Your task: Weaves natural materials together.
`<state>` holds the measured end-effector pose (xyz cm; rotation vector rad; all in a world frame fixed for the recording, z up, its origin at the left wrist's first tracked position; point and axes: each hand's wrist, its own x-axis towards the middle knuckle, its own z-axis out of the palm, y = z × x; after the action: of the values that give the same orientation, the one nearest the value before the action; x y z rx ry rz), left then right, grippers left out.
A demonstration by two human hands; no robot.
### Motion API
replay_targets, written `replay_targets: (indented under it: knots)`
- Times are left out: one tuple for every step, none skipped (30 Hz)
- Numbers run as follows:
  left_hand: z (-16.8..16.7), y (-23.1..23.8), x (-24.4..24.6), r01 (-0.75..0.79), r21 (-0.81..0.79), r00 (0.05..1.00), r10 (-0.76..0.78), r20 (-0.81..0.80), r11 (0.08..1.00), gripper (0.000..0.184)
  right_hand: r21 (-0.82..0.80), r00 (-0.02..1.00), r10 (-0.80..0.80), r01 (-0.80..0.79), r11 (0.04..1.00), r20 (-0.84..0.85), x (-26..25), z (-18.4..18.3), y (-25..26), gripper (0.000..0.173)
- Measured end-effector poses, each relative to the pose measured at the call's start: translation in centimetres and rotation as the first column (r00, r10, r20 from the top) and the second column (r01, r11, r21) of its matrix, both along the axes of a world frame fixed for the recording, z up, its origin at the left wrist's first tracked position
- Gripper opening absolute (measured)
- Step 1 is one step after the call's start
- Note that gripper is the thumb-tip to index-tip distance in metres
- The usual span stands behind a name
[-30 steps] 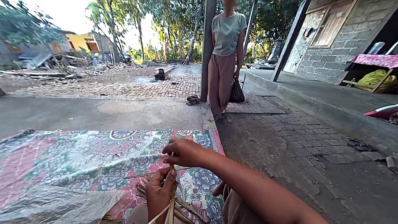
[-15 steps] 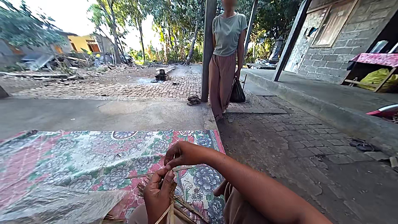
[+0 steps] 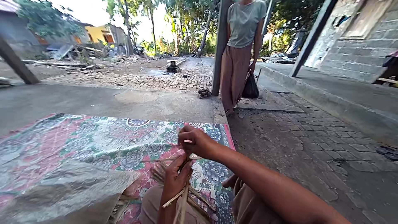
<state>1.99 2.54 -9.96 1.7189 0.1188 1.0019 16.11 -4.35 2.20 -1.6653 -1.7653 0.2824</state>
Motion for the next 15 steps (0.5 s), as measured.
replay_targets:
  knots:
    - [0.6,-0.1,0.7,0.001,-0.021,1.0,-0.001,-0.017,1.0,0.027,0.015,1.0,-0.011,0.011,1.0,0.002,0.4,0.5,-0.3,0.014]
    - [1.6,-0.2,1.5,-0.012,-0.026,0.999,0.011,-0.05,1.0,0.027,0.058,0.999,-0.034,0.034,0.998,0.005,0.8,1.1,-0.5,0.011]
    - [3.0,-0.3,2.4,-0.034,-0.035,0.996,0.031,-0.08,0.999,0.027,0.123,0.997,-0.071,0.07,0.99,0.002,1.2,1.7,-0.7,0.008]
    - [4.5,-0.3,3.5,-0.047,-0.032,0.994,0.043,-0.102,0.998,0.027,0.209,0.994,-0.11,0.108,0.972,-0.003,1.9,2.4,-0.7,0.006]
    - [5.9,0.0,4.8,-0.048,-0.023,0.993,0.045,-0.113,0.999,0.027,0.294,0.989,-0.149,0.147,0.944,-0.017,2.8,2.9,-0.6,0.005]
    - [7.0,0.2,6.1,-0.042,-0.01,0.993,0.041,-0.109,0.999,0.029,0.355,0.982,-0.184,0.187,0.916,-0.042,3.7,3.5,-0.4,0.007]
    - [7.7,0.4,7.2,-0.03,0.005,0.995,0.03,-0.09,1.0,0.029,0.402,0.978,-0.199,0.209,0.891,-0.068,4.4,3.9,-0.3,0.009]
    - [8.2,0.5,8.0,-0.011,0.007,0.998,0.012,-0.066,1.0,0.028,0.435,0.978,-0.196,0.21,0.876,-0.077,4.8,4.1,-0.3,0.009]
    - [8.3,0.7,8.5,0.004,0.003,0.998,-0.004,-0.056,1.0,0.026,0.456,0.981,-0.179,0.191,0.869,-0.07,4.9,4.0,-0.3,0.009]
    - [8.0,0.8,8.5,0.008,0.003,0.998,-0.008,-0.065,1.0,0.024,0.459,0.988,-0.149,0.153,0.875,-0.044,4.7,3.7,-0.3,0.009]
    - [7.3,1.1,8.3,0.004,0.003,0.997,-0.004,-0.074,1.0,0.023,0.44,0.993,-0.116,0.107,0.891,-0.007,4.4,3.2,-0.3,0.009]
    - [6.3,1.2,8.0,-0.003,0.001,0.998,0.004,-0.07,1.0,0.023,0.391,0.995,-0.091,0.067,0.918,0.043,4.0,2.6,-0.3,0.01]
    - [5.3,1.4,7.6,-0.016,-0.01,0.998,0.015,-0.054,1.0,0.023,0.309,0.993,-0.068,0.036,0.95,0.093,3.6,2.1,-0.2,0.011]
    - [4.3,1.4,7.1,-0.03,-0.032,0.999,0.029,-0.034,0.999,0.022,0.211,0.99,-0.042,0.013,0.977,0.135,3.1,1.7,0.0,0.012]
    - [3.4,1.4,6.5,-0.037,-0.058,0.999,0.036,-0.019,0.998,0.022,0.112,0.986,-0.016,-0.002,0.994,0.165,2.6,1.2,0.1,0.016]
